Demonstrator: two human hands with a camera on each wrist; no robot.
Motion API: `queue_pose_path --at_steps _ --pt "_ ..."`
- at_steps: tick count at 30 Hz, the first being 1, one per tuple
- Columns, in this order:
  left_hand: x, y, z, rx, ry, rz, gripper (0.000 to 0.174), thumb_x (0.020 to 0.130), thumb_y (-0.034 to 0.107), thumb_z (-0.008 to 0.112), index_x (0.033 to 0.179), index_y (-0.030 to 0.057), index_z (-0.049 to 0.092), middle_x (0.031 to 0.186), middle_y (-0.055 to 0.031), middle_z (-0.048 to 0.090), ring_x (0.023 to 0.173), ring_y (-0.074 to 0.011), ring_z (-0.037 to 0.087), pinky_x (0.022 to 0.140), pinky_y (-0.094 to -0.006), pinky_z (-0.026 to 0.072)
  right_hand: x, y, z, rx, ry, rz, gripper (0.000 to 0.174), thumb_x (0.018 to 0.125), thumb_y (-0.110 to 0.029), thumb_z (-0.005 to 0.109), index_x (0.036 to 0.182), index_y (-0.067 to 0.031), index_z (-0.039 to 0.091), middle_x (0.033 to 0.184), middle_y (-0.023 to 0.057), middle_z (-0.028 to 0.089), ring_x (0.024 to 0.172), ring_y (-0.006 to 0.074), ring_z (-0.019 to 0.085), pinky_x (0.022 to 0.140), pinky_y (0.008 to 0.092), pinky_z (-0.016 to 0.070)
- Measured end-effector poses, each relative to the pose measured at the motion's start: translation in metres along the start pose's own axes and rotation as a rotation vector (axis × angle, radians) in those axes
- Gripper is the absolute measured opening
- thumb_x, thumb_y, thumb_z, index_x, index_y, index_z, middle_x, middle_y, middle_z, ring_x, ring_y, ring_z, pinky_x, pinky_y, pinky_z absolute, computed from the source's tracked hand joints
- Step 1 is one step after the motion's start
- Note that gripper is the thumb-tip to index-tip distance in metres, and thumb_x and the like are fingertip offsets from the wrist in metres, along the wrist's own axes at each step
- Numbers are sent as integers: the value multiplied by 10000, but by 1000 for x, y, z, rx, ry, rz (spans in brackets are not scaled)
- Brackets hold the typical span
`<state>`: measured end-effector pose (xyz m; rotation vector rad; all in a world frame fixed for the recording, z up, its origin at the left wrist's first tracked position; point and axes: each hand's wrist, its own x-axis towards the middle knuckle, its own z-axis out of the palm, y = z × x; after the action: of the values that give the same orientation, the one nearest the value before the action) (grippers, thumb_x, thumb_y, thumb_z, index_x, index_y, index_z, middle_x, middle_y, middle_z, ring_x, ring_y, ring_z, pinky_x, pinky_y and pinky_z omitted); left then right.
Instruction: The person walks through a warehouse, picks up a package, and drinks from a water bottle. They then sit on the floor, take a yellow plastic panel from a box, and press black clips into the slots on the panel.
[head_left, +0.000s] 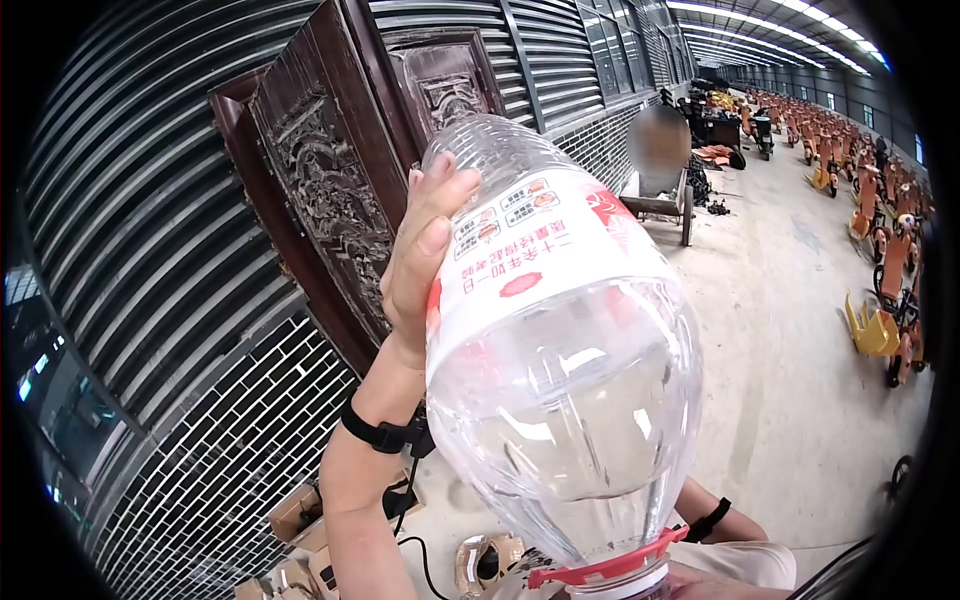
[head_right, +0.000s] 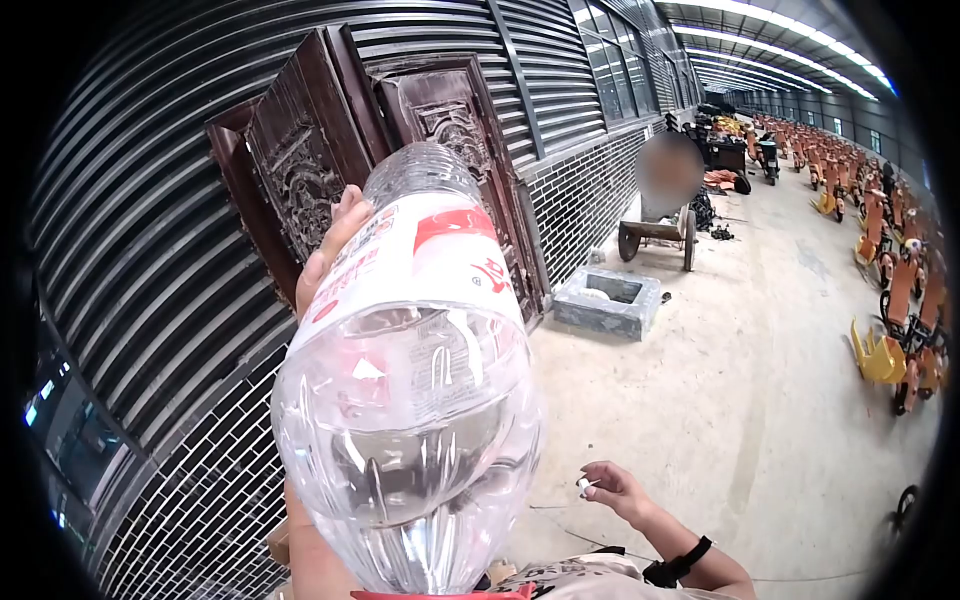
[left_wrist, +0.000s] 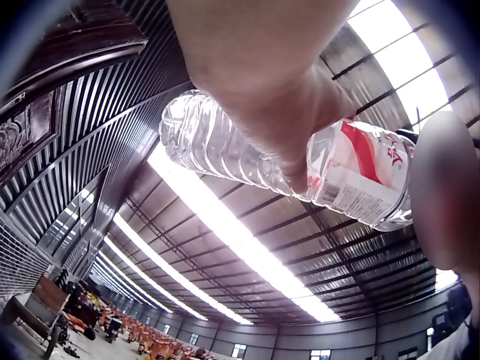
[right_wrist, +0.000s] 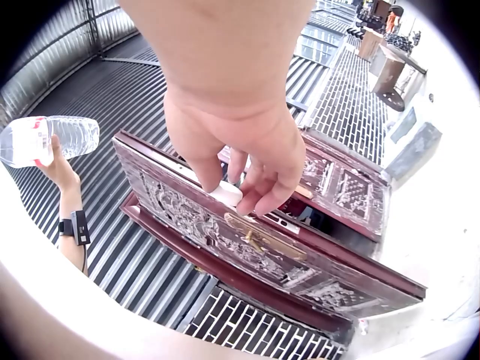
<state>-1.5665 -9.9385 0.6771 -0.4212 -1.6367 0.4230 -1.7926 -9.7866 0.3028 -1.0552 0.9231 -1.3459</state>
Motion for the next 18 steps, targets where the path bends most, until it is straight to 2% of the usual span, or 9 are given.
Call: queue_pose_path --at_steps 11,13,18 --pt "-2 1 -5 5 0 0 816 711 248 818 1334 118 306 1221 -242 567 1157 -405 550 1039 -537 371 -1 4 3 -41 4 40 365 897 -23 597 1243 -12 478 1068 71 580 996 172 581 877 322 505" --pt "-3 1 -7 5 -7 -2 813 712 248 817 1332 118 308 1220 -243 568 1154 -405 552 1037 -538 373 1 8 0 -6 -7 0 372 893 -17 600 1244 -11 477 1070 74 580 994 175 584 883 326 505" --pt "-4 2 -11 98 -17 24 811 714 254 815 1333 121 307 1220 -241 568 1153 -404 553 1035 -538 377 1 10 2 -11 -3 22 367 896 -11 591 1245 -12 475 1079 78 578 1002 177 581 890 330 507"
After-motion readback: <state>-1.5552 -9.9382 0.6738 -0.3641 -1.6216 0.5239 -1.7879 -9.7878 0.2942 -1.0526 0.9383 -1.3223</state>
